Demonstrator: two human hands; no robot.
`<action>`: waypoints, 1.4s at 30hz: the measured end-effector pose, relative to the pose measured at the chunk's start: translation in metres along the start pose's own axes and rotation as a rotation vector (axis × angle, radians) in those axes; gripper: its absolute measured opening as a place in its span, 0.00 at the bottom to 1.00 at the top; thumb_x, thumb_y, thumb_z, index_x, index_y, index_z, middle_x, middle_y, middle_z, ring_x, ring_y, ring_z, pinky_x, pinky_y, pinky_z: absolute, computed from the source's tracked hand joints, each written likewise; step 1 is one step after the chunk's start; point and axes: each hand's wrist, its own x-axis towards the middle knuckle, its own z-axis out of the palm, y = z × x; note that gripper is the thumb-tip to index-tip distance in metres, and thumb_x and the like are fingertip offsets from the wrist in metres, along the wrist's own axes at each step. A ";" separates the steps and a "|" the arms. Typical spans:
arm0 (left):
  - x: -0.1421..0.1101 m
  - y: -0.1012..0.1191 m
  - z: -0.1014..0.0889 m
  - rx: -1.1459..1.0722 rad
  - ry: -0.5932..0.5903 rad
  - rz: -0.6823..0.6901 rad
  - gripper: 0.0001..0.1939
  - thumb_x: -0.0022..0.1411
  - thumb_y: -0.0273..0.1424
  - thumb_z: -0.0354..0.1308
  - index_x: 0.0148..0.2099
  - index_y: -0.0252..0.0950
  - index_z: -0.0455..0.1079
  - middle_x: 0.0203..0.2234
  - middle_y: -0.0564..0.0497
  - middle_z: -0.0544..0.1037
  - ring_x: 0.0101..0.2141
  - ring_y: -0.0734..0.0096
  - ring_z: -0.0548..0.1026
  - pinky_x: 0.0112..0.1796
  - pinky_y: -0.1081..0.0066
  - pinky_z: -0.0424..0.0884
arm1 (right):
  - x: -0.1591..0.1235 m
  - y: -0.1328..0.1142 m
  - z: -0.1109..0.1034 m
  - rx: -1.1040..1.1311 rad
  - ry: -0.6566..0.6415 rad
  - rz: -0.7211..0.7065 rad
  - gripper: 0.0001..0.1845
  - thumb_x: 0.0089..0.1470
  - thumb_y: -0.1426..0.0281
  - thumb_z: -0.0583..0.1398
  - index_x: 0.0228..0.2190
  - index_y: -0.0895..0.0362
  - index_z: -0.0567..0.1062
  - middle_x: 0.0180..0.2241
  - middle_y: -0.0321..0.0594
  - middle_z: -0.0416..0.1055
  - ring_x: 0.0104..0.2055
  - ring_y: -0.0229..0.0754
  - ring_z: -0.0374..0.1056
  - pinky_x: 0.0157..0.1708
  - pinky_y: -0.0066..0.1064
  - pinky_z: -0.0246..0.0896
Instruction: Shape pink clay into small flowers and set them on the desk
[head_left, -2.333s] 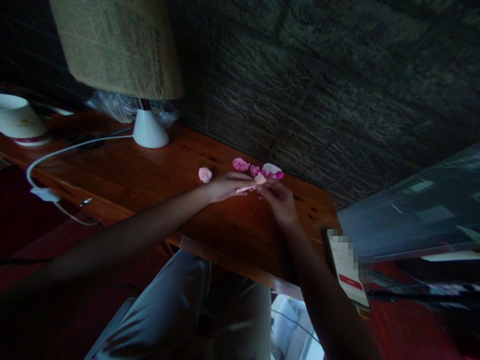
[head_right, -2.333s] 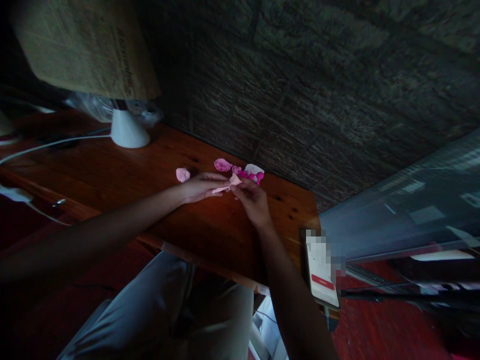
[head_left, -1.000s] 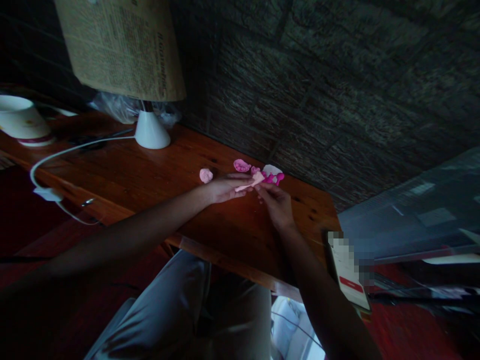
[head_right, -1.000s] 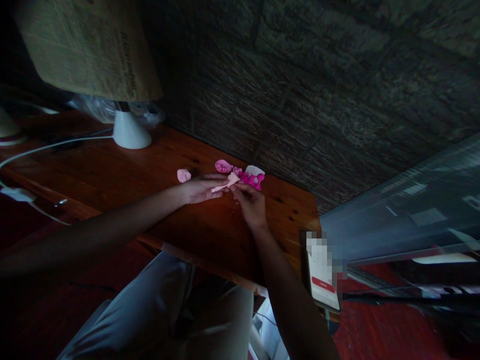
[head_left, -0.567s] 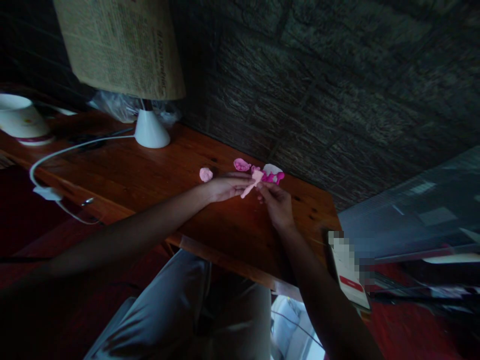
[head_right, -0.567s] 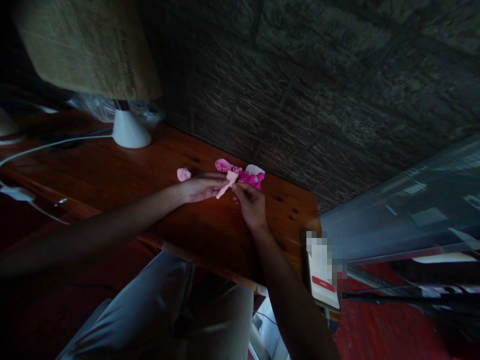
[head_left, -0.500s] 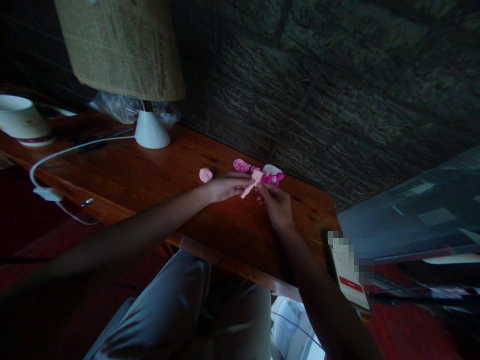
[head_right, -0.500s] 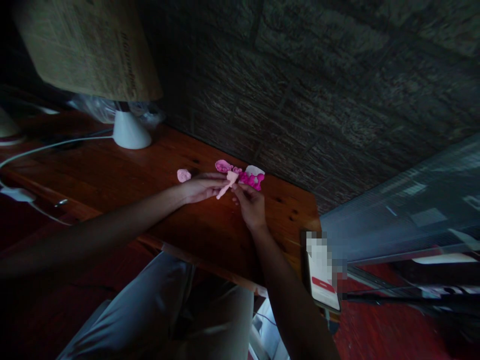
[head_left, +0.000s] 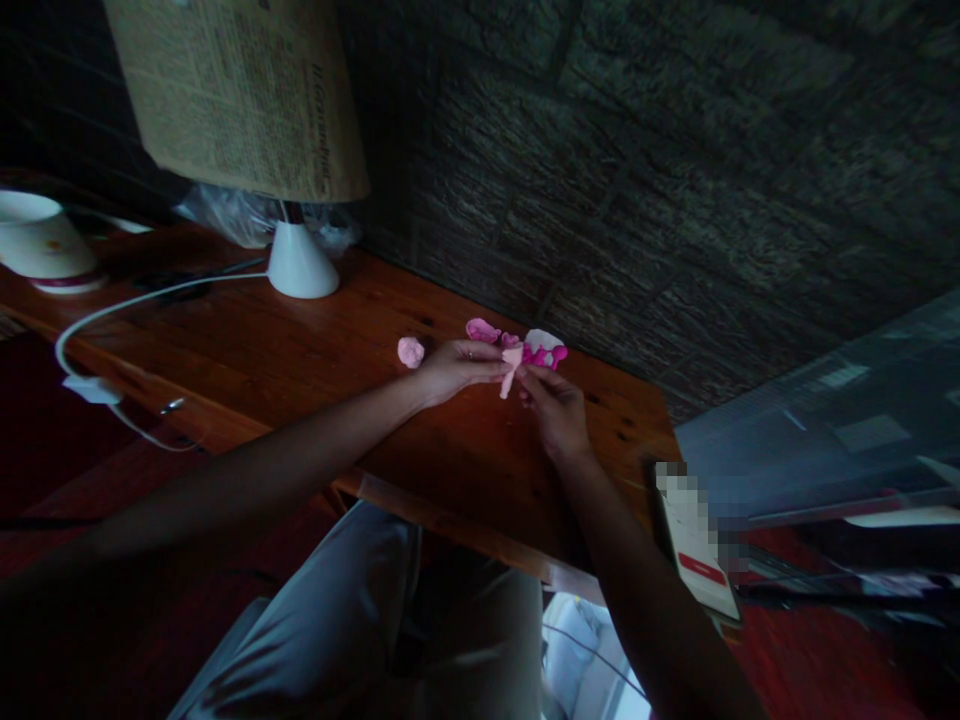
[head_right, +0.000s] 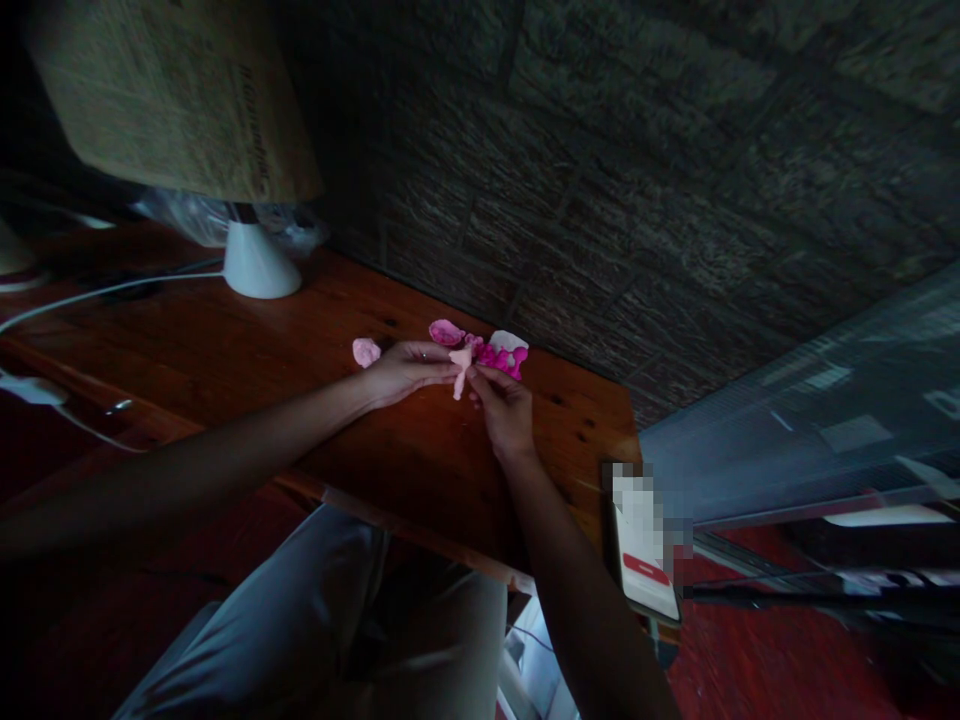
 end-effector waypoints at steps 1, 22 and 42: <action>0.000 -0.001 0.000 0.000 0.008 0.007 0.13 0.46 0.25 0.75 0.36 0.29 0.80 0.34 0.48 0.83 0.37 0.71 0.81 0.51 0.61 0.75 | -0.001 0.000 0.001 0.001 0.005 -0.008 0.19 0.43 0.54 0.71 0.32 0.54 0.83 0.22 0.32 0.72 0.24 0.36 0.63 0.26 0.31 0.60; 0.001 -0.003 0.004 0.009 0.032 0.111 0.16 0.42 0.34 0.79 0.34 0.34 0.83 0.34 0.48 0.84 0.35 0.70 0.81 0.46 0.62 0.78 | -0.006 -0.001 0.004 -0.071 0.003 -0.095 0.19 0.49 0.52 0.68 0.34 0.54 0.83 0.18 0.29 0.65 0.21 0.34 0.55 0.23 0.30 0.52; 0.001 -0.003 0.004 -0.100 0.012 0.004 0.17 0.40 0.30 0.80 0.33 0.30 0.81 0.32 0.49 0.83 0.35 0.70 0.81 0.53 0.56 0.75 | -0.003 -0.003 0.006 0.029 0.033 -0.012 0.21 0.41 0.53 0.72 0.32 0.56 0.83 0.17 0.28 0.63 0.21 0.33 0.54 0.24 0.29 0.50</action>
